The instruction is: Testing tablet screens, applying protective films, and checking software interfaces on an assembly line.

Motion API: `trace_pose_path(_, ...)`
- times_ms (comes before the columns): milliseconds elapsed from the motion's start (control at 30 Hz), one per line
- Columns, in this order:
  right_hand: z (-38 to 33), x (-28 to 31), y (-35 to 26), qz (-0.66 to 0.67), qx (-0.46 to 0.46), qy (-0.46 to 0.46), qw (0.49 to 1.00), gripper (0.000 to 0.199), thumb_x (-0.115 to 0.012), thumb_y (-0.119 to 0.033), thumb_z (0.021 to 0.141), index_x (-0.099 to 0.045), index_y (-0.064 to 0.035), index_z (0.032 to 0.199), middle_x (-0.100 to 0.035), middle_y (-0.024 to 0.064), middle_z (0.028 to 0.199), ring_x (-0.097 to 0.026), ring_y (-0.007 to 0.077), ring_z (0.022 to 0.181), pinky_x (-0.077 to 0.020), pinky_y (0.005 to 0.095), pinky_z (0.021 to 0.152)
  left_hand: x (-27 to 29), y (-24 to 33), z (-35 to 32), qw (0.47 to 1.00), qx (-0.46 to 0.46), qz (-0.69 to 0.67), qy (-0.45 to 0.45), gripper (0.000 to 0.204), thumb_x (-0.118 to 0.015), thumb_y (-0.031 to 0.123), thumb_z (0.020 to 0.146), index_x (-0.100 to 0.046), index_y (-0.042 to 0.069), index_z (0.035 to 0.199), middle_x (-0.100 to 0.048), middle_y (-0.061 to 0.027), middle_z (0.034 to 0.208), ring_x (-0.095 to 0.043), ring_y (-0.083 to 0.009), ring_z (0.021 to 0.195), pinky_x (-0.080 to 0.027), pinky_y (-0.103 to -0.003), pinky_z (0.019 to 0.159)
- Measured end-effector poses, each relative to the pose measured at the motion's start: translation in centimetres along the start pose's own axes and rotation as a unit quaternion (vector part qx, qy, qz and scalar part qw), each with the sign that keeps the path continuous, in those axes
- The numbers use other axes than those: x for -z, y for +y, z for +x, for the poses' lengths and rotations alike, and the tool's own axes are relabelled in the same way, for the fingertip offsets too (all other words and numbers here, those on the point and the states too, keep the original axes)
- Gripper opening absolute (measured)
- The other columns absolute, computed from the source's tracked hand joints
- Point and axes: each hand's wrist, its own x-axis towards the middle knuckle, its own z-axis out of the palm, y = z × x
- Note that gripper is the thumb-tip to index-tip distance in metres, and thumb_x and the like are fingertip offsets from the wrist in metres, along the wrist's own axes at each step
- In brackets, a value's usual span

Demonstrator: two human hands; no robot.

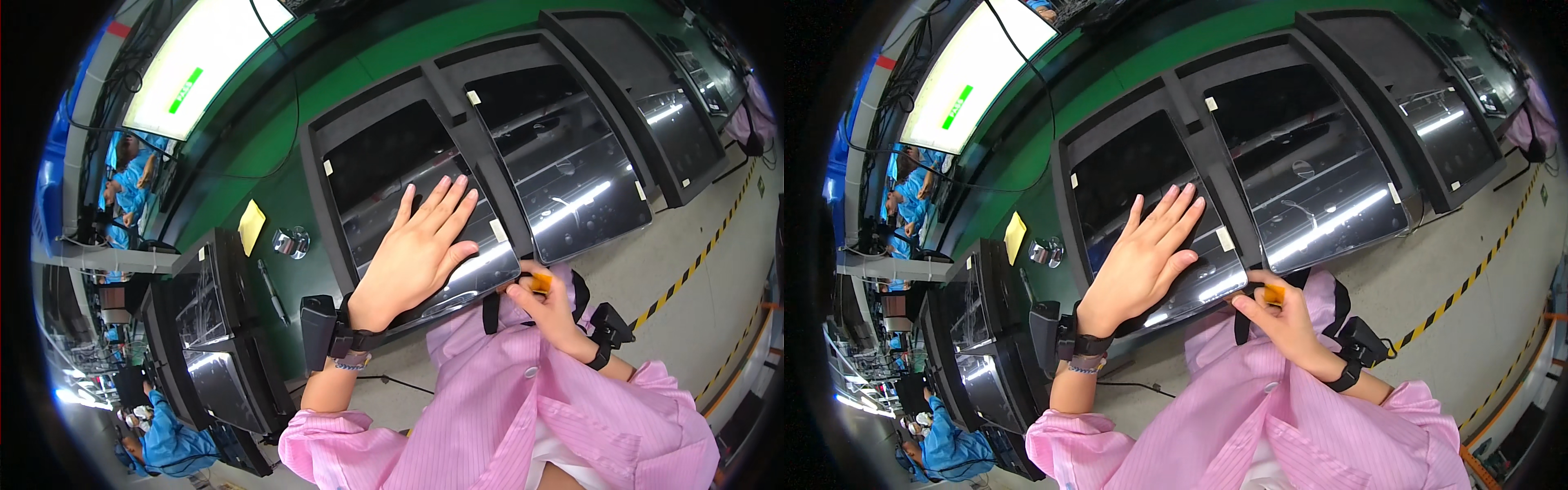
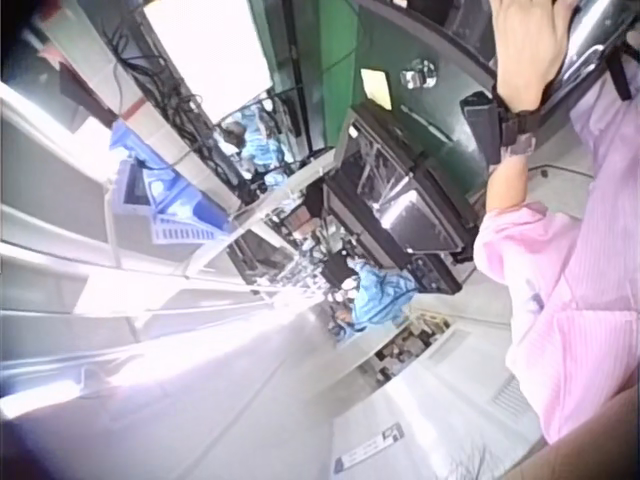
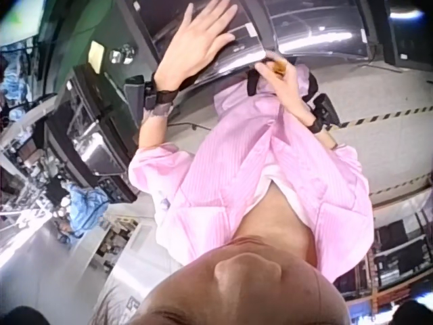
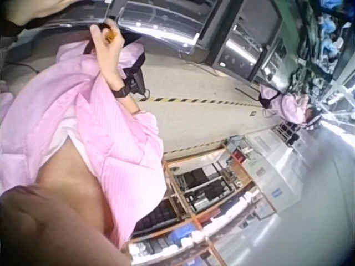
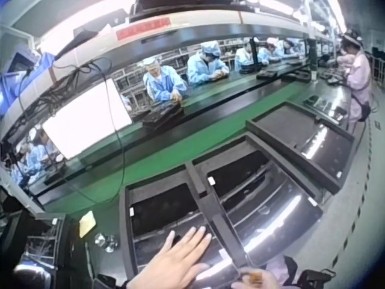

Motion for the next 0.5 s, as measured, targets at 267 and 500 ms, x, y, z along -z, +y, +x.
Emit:
trace_pose_path(267,-1.2,0.5,0.5,0.047,0.012,-0.109,0.993,0.026,-0.054,-0.019,0.090,-0.062,0.0027,0.078,-0.061,0.0020,0.071,-0.050,0.0051,0.066,-0.0387,0.0199,0.061,-0.3,-0.2,-0.1,1.000,0.004,0.024,0.012,0.048,-0.039,0.030,0.093,-0.034,0.008,0.136,-0.031,-0.0103,0.142,-0.026,-0.0265,0.133,-0.013,-0.050,0.108)
trace_pose_path(500,-2.1,3.4,-1.3,-0.079,0.035,-0.194,0.977,0.027,-0.048,-0.017,0.093,-0.059,0.0045,0.081,-0.062,0.0063,0.074,-0.057,0.0085,0.073,-0.0438,0.0224,0.069,1.0,-1.6,-1.7,0.984,0.046,-0.153,0.081,0.047,-0.032,0.035,0.095,-0.040,0.007,0.133,-0.034,-0.0131,0.140,-0.028,-0.0293,0.132,-0.012,-0.047,0.109)
